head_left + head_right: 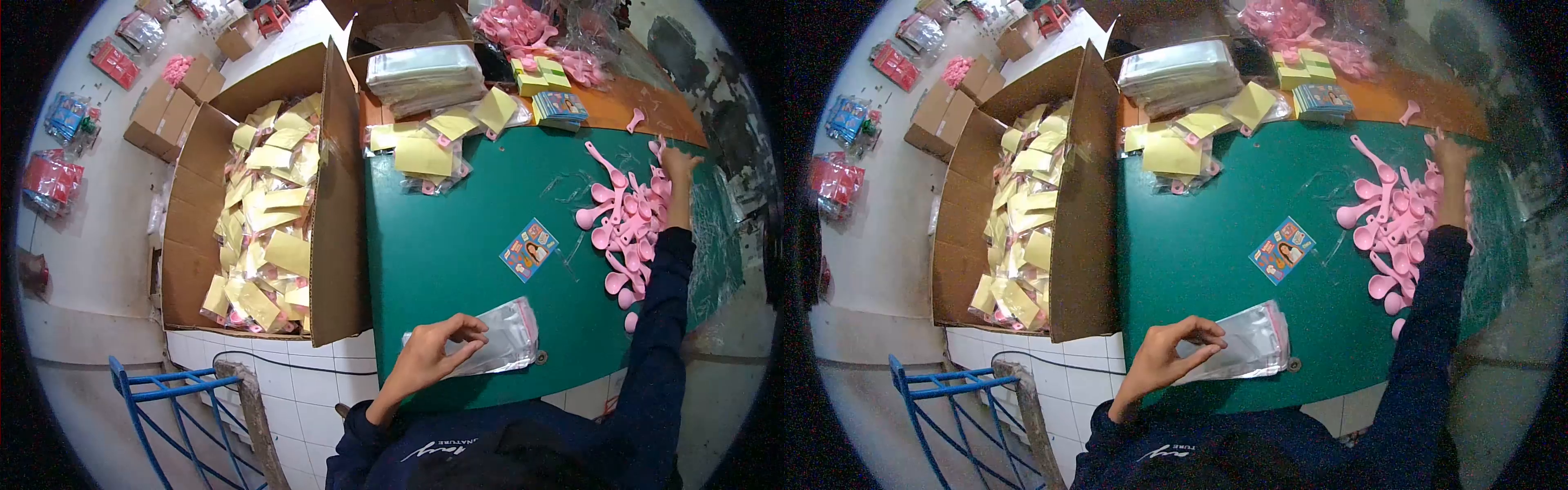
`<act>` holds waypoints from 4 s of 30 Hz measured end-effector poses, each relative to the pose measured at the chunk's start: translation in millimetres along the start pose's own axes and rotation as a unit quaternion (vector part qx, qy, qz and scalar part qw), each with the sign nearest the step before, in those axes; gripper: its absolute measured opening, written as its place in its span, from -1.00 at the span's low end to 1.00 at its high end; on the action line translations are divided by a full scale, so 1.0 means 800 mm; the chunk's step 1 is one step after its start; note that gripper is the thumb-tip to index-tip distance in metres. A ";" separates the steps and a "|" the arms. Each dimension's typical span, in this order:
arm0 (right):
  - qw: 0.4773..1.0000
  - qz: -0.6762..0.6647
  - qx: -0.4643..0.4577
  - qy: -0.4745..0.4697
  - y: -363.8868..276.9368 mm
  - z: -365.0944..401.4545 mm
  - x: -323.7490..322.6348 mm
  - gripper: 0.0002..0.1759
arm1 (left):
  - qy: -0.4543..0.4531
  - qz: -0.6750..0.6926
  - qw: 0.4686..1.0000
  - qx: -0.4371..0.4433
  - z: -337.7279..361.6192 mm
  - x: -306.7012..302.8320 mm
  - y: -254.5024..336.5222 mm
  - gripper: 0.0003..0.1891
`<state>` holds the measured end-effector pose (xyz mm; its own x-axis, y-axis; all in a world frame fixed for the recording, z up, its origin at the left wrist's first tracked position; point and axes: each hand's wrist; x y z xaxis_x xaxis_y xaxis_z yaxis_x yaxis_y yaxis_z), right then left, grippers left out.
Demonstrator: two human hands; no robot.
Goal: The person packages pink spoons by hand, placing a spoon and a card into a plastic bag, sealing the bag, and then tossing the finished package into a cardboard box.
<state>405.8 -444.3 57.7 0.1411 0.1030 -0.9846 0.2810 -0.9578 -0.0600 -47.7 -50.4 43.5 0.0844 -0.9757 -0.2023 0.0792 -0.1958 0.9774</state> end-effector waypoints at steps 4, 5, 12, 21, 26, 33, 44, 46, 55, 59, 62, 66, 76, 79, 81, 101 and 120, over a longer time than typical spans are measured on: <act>0.973 -0.203 -0.065 0.082 -0.011 -0.001 0.008 -0.62 | 0.002 -0.026 0.999 0.029 0.001 -0.002 -0.005 -0.86; 0.991 0.005 -0.053 0.121 -0.073 0.029 -0.008 -0.62 | -0.005 -0.034 0.999 0.022 0.000 0.000 -0.005 -0.87; 0.999 -0.054 0.002 0.008 -0.071 0.013 0.008 -0.67 | 0.012 -0.036 0.999 0.025 -0.001 -0.001 0.001 -0.89; 0.965 -0.052 -0.145 0.211 -0.053 -0.019 0.024 -0.68 | 0.026 -0.008 1.000 0.009 0.004 -0.005 -0.008 -0.91; 0.999 0.009 -0.026 -0.026 -0.132 0.005 0.041 -0.65 | 0.018 0.019 1.000 -0.008 -0.001 0.000 -0.008 -0.88; 0.998 0.009 0.005 0.067 -0.138 0.021 0.077 -0.64 | 0.010 0.048 0.998 -0.043 -0.003 -0.006 -0.013 -0.88; 0.995 -0.083 -0.050 0.031 -0.169 0.039 0.059 -0.62 | 0.016 0.032 0.998 -0.052 -0.006 -0.009 -0.009 -0.76; 0.966 -0.215 -0.094 0.108 -0.153 0.038 0.051 -0.65 | 0.025 0.063 0.996 -0.058 -0.005 -0.009 -0.017 -0.75; 0.799 -0.598 -0.047 -0.042 -0.317 0.222 -0.056 -0.76 | 0.012 0.215 0.967 -0.137 -0.029 -0.013 -0.018 -0.70; 0.780 -0.626 -0.012 -0.017 -0.358 0.277 -0.041 -0.78 | 0.023 0.220 0.967 -0.127 -0.030 -0.012 -0.018 -0.70; 0.743 -0.669 0.007 -0.022 -0.365 0.291 -0.044 -0.72 | 0.032 0.223 0.966 -0.126 -0.030 -0.012 -0.016 -0.69; 0.738 -0.674 0.018 -0.027 -0.370 0.301 -0.042 -0.70 | 0.037 0.202 0.972 -0.116 -0.031 -0.013 -0.019 -0.68; 0.773 -0.629 -0.083 0.007 -0.380 0.309 -0.034 -0.73 | 0.040 0.286 0.951 -0.108 -0.035 0.002 -0.014 -0.63; 0.798 -0.588 -0.132 -0.008 -0.388 0.314 -0.031 -0.76 | 0.052 0.266 0.958 -0.094 -0.037 0.009 -0.013 -0.64; 0.802 -0.581 -0.139 0.001 -0.387 0.314 -0.032 -0.79 | 0.067 0.260 0.958 -0.098 -0.037 0.010 -0.008 -0.65; 0.892 -0.373 -0.250 -0.046 -0.314 0.235 0.017 -0.38 | 0.021 0.237 0.969 -0.064 -0.027 -0.027 -0.008 -0.61; 0.788 -0.545 -0.090 -0.271 -0.374 0.238 -0.091 -0.76 | 0.012 0.198 0.976 -0.092 -0.041 -0.035 -0.007 -0.67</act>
<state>131.1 -216.0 115.9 -0.6905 0.6615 -0.2925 0.0916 -0.3211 -0.9426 -17.8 -18.9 41.5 0.1667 -0.9683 0.1860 0.2116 0.2194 0.9524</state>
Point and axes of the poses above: each hand's wrist, its own z-axis away from the middle knuckle, its own x-axis out of the palm, y = z × x, and after that the axes turned 10 degrees about y, right-handed
